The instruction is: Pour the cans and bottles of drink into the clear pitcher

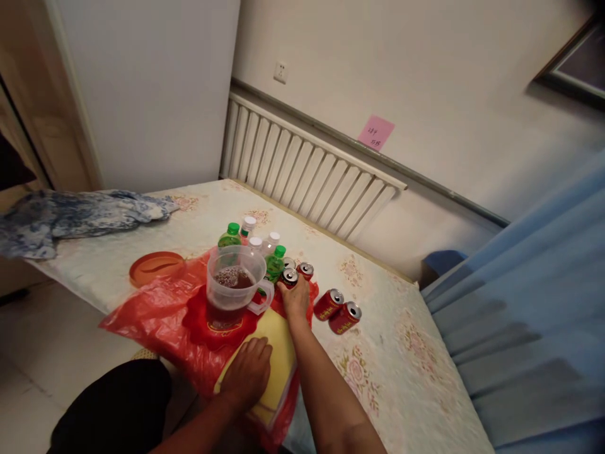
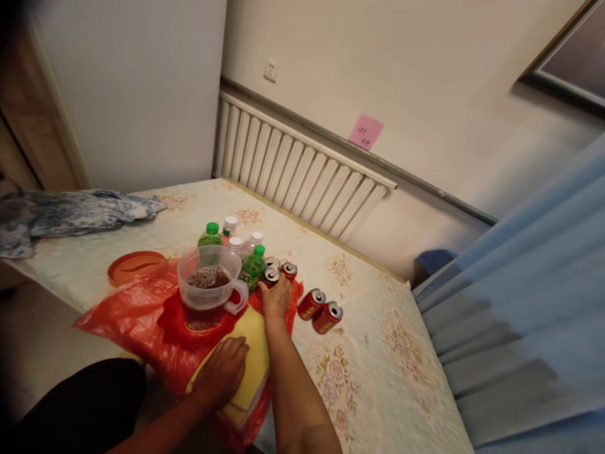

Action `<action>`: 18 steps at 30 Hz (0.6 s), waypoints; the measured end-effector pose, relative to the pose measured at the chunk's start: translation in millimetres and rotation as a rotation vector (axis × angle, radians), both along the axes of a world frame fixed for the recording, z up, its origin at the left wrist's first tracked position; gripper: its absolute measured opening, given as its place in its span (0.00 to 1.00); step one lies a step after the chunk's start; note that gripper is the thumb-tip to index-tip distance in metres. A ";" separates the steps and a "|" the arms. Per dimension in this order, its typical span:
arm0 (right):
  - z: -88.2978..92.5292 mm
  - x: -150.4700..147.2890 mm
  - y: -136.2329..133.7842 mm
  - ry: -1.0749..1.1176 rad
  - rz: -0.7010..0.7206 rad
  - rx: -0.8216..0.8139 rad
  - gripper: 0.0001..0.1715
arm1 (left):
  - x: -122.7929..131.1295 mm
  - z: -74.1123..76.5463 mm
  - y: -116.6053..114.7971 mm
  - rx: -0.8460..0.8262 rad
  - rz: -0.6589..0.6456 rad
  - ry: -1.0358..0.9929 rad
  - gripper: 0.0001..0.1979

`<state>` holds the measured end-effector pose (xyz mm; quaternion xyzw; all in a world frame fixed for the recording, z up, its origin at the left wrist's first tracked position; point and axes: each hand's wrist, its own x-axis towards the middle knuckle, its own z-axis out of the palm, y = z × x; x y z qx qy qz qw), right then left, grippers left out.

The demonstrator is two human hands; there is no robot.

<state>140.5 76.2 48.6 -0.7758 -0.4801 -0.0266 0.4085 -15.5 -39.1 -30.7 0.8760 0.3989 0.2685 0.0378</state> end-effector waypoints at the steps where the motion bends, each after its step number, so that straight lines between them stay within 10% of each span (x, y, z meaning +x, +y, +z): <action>1: -0.8 -0.3 1.0 0.020 0.006 0.015 0.28 | 0.1 -0.2 0.0 0.000 0.002 0.001 0.14; 9: 15.1 6.0 -23.6 0.106 0.010 0.115 0.28 | -2.6 7.7 -1.5 -0.018 -0.022 -0.046 0.13; 18: 28.7 12.5 -134.8 0.336 0.085 0.173 0.33 | -4.5 13.5 9.5 -0.276 -0.064 -0.338 0.15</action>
